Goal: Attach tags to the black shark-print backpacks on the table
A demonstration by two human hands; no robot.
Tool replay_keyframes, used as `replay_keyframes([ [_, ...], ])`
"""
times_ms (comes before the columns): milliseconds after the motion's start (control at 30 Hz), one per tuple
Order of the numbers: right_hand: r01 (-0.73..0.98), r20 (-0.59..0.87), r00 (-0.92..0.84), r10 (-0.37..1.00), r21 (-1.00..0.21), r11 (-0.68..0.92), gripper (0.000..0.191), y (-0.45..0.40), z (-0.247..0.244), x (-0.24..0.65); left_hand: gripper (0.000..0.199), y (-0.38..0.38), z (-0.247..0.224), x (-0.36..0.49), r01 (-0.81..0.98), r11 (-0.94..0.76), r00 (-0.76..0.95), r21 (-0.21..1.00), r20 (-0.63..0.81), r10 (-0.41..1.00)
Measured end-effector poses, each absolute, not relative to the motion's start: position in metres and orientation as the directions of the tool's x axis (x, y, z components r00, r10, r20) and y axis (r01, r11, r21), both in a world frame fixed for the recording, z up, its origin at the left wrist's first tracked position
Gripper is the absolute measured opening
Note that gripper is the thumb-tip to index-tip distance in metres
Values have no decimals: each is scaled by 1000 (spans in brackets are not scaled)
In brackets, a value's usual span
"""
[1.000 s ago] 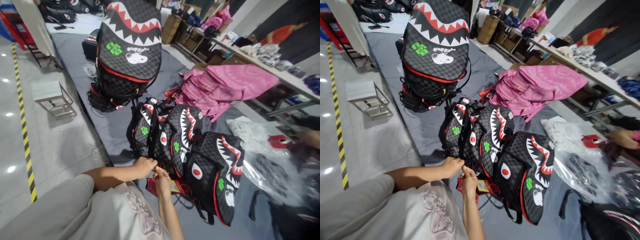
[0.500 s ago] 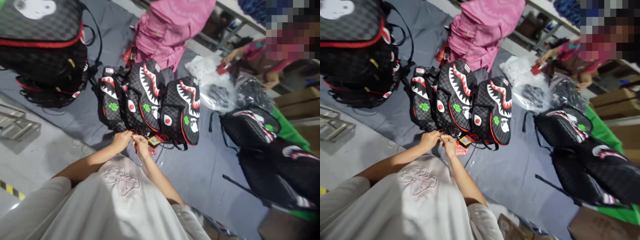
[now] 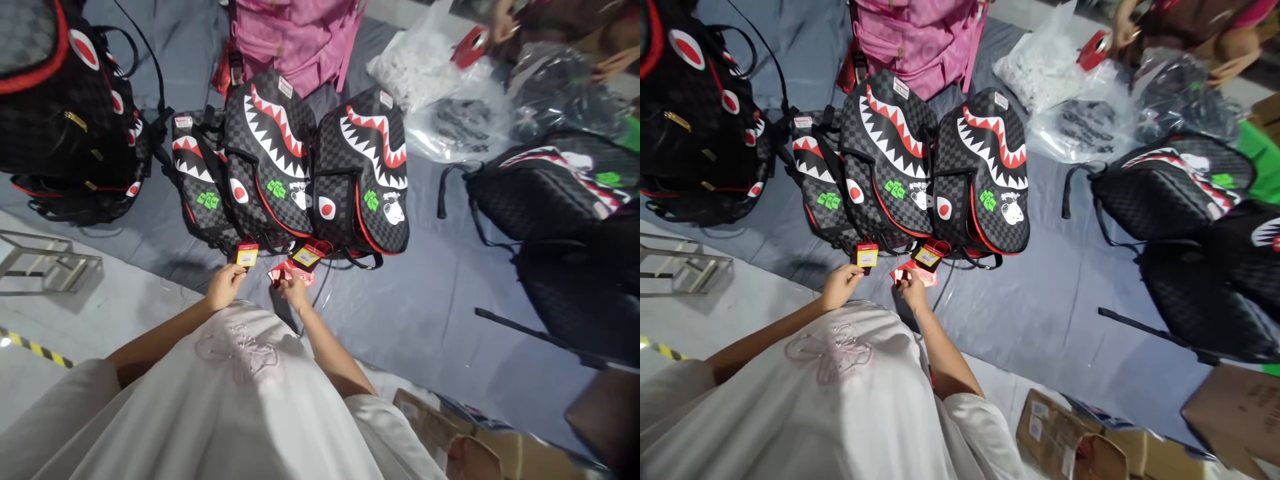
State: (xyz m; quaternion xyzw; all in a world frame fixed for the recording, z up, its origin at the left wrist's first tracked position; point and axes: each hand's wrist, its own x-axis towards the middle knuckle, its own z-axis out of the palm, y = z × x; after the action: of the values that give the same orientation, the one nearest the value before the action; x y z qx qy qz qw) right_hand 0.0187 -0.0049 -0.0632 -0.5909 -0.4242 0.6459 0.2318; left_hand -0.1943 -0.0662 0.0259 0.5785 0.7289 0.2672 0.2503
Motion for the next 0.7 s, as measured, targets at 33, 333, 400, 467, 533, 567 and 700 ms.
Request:
replay_keyframes([
  [33,189,-568,-226,791,-822,-537,42,-5,-65,10,18,-64,17,-187,691,203,-178,694,-108,978],
  [333,158,-445,-629,637,-876,-456,35,-26,-41,-24,15,-58,5,-155,565,189,-147,803,-127,981],
  [400,155,-412,-678,608,-889,-431,35,-24,-35,-27,17,-75,19,-169,544,218,-246,810,-95,965],
  [467,158,-389,-693,608,-904,-398,40,-20,-31,-35,19,-94,39,-192,526,248,-354,813,-55,933],
  [533,174,-368,-686,627,-921,-350,41,-17,-27,-48,20,-110,63,-221,547,250,-447,799,26,894],
  [567,188,-357,-680,641,-929,-318,41,-16,-25,-57,21,-116,75,-237,584,236,-468,777,85,880],
  [700,292,-308,-628,715,-945,-151,51,-9,-17,-103,27,-117,106,-299,812,268,-352,518,69,934],
])
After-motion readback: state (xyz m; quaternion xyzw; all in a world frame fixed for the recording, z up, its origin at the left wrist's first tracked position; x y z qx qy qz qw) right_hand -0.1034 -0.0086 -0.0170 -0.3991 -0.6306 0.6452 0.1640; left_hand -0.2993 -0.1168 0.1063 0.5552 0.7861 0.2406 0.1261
